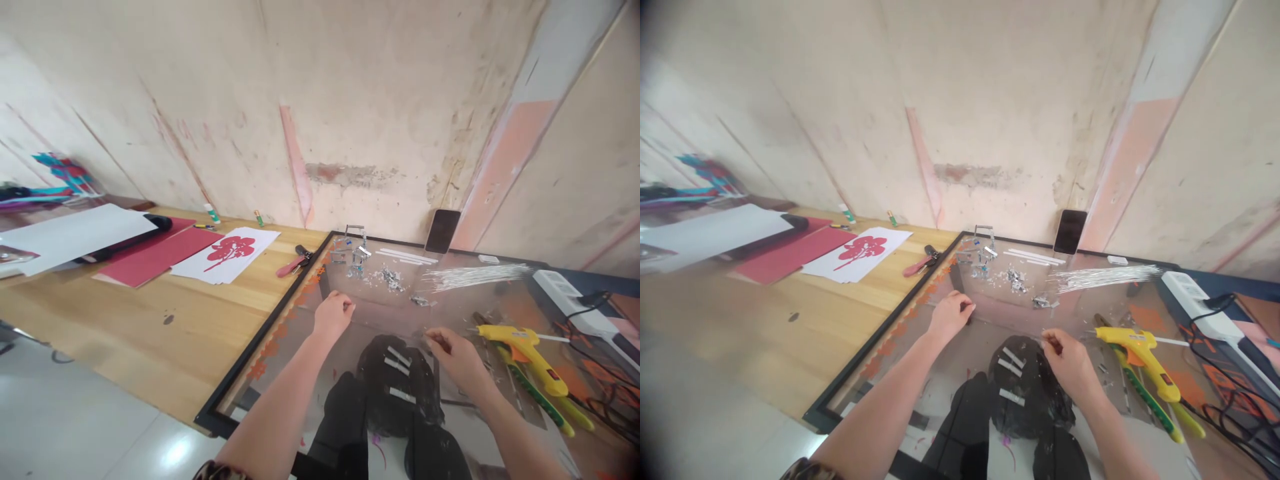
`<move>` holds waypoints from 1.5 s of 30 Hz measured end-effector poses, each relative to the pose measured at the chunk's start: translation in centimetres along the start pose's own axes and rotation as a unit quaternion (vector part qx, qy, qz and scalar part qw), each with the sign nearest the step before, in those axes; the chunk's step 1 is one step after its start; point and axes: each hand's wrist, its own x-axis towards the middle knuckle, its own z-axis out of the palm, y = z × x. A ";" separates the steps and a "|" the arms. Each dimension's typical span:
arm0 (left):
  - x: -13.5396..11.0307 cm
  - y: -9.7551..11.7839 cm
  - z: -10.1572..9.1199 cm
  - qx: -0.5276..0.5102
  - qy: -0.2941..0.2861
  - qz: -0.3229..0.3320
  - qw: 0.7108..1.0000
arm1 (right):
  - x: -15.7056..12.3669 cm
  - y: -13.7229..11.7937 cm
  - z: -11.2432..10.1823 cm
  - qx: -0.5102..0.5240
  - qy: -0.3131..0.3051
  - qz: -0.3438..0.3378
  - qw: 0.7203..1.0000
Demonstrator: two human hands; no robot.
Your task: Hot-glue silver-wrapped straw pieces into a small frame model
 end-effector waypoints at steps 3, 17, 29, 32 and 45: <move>-0.1 0.0 0.1 0.003 0.006 0.001 1.000 | -0.1 0.2 0.1 0.007 -0.018 0.002 1.000; -0.2 0.3 0.2 0.009 0.042 0.009 0.999 | -0.2 0.9 0.3 -0.021 -0.021 -0.024 0.999; -2.7 4.0 0.1 -0.132 -0.004 0.182 0.974 | 0.1 0.9 0.6 -0.041 -0.017 -0.031 0.999; -3.2 4.4 0.8 -0.166 -0.042 0.208 0.963 | 0.2 1.3 0.8 -0.022 -0.003 -0.020 1.000; -2.9 4.2 0.5 -0.206 -0.026 0.189 0.960 | 0.1 1.6 0.4 0.002 0.027 0.030 0.999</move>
